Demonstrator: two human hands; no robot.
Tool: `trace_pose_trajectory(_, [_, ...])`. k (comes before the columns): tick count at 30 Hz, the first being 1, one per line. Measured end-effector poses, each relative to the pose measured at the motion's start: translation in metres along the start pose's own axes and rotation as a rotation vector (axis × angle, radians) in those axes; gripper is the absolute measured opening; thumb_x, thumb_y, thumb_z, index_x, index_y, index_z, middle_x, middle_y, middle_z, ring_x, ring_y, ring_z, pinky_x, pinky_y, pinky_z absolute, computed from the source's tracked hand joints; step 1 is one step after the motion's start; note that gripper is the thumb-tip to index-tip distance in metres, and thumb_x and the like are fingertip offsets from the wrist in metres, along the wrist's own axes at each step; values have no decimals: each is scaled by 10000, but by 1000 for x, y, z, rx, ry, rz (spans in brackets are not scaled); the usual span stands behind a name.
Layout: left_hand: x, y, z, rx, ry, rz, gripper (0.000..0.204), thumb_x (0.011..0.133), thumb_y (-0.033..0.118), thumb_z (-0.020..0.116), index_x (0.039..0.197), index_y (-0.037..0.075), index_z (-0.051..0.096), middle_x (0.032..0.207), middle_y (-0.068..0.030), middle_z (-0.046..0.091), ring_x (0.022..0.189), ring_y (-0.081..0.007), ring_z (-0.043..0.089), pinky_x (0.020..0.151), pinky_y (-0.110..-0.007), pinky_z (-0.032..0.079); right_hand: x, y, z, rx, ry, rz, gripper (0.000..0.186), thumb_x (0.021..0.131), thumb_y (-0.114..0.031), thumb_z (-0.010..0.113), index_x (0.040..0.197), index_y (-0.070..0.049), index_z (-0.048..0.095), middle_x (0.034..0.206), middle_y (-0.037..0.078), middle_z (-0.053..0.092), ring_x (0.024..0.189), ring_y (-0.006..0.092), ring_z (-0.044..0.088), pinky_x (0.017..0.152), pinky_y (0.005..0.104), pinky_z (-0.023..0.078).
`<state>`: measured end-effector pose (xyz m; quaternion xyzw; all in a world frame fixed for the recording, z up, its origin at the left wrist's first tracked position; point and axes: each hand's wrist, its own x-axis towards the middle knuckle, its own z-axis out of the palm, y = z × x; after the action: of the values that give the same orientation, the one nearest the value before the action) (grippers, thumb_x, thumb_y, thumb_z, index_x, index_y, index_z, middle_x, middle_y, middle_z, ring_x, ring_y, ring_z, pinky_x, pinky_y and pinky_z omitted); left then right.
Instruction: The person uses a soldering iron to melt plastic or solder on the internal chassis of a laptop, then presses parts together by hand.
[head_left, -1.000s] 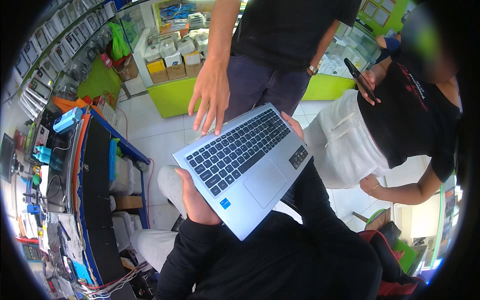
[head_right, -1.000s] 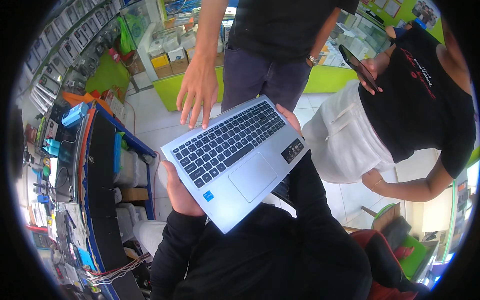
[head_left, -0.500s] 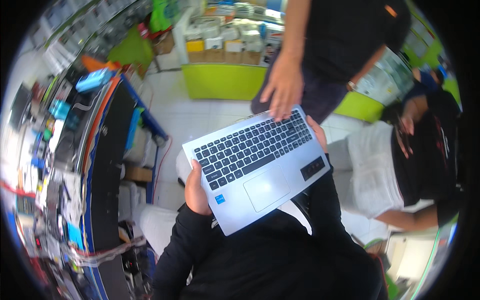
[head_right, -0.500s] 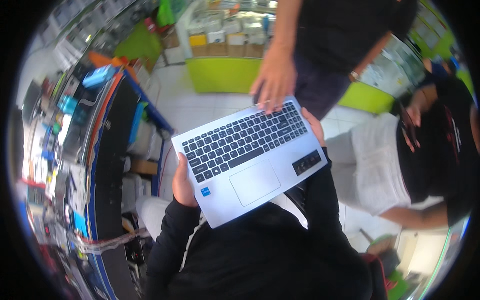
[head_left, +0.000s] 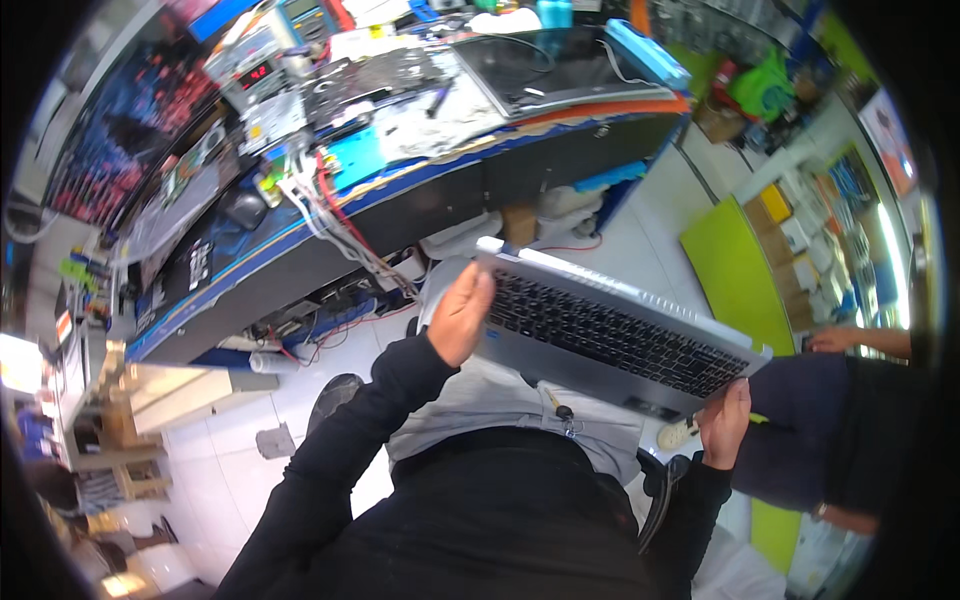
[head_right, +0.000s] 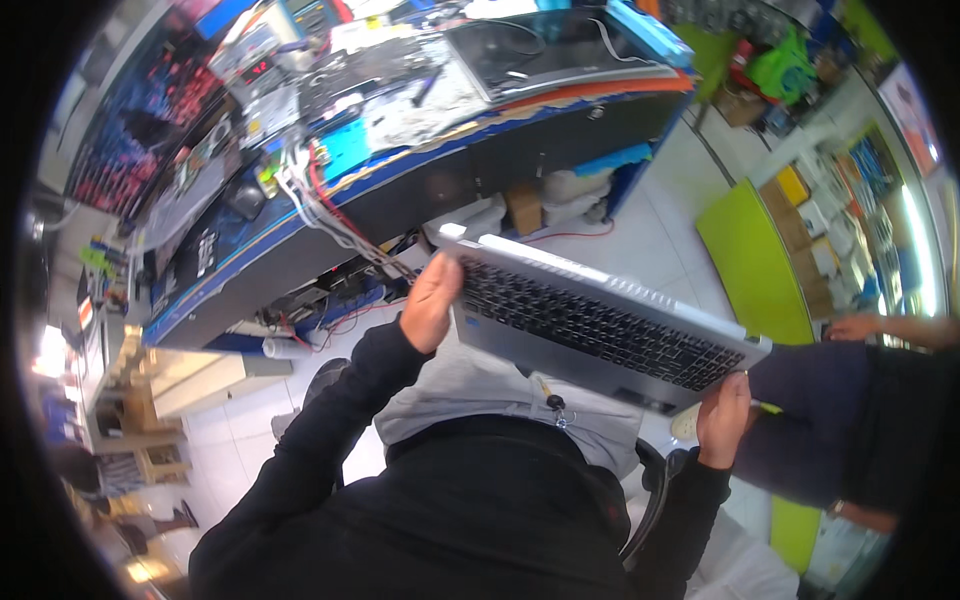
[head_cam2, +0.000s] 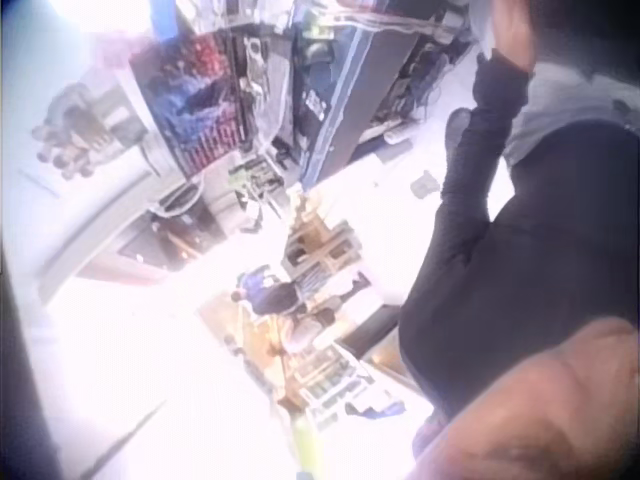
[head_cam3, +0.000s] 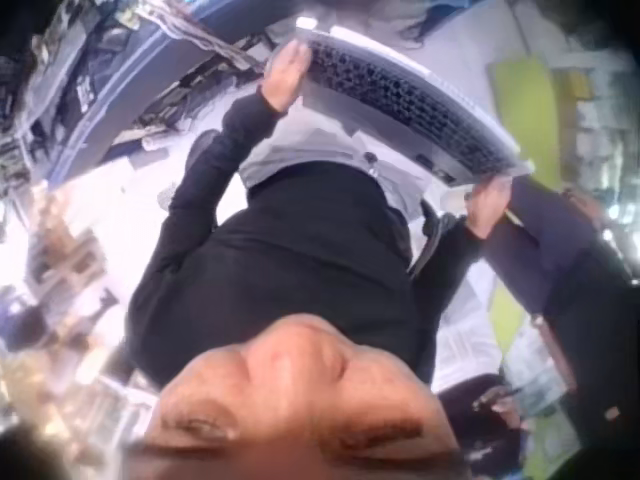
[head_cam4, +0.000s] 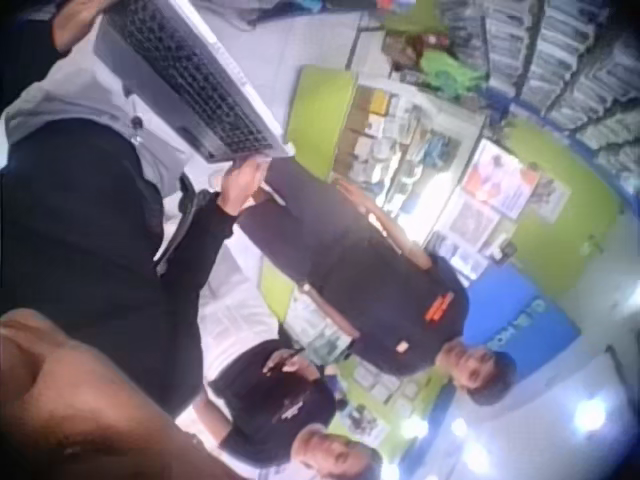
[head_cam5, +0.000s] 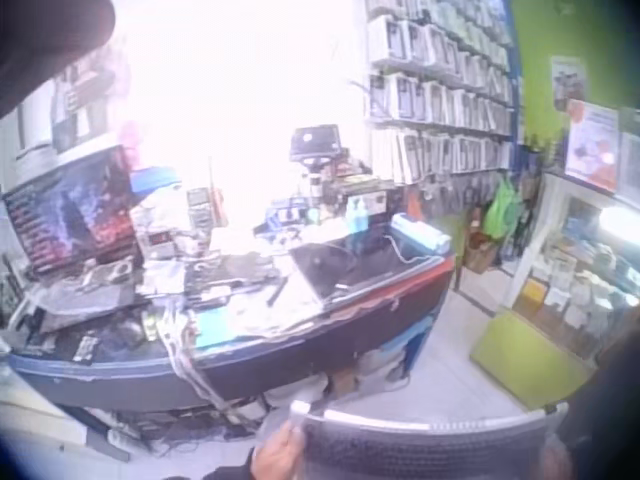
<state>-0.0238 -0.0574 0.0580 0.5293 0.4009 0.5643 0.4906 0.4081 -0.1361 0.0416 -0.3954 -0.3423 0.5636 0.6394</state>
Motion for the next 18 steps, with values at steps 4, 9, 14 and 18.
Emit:
trace_pose_trajectory(4, [-51,-30,-171,98,151,87,502,1171,392,255,1327,27,563,1256,-99,611,1196,-167,548,1098,-322,395,-4,61,141,-645,-203,-282,394,1155,-348,424,1267,5,558,1179,109,643,1089,193,592,994,313,431])
trace_pose_trajectory(9, [-124,-72,-365,-200,513,-244,912,958,869,216,1212,74,585,1378,-107,560,1210,-204,501,1090,-400,366,8,206,326,-551,-578,-391,76,1064,-114,536,1044,-43,548,1092,213,699,997,342,685,961,498,538])
trace_pose_trajectory(14, [-173,-64,-552,-560,555,-337,1015,964,850,239,1442,-3,508,1480,-162,524,1337,-289,497,1185,-469,326,40,329,466,-794,-860,-635,322,824,-30,772,1065,-47,559,1069,188,717,968,377,707,890,487,572])
trace_pose_trajectory(18, [-206,-58,-660,-707,599,-472,750,1075,467,404,1590,-73,337,1529,-219,499,1407,-348,483,1212,-483,317,68,398,555,-1011,-1084,-761,380,721,-20,786,1055,-37,604,1074,178,723,1004,389,707,817,451,593])
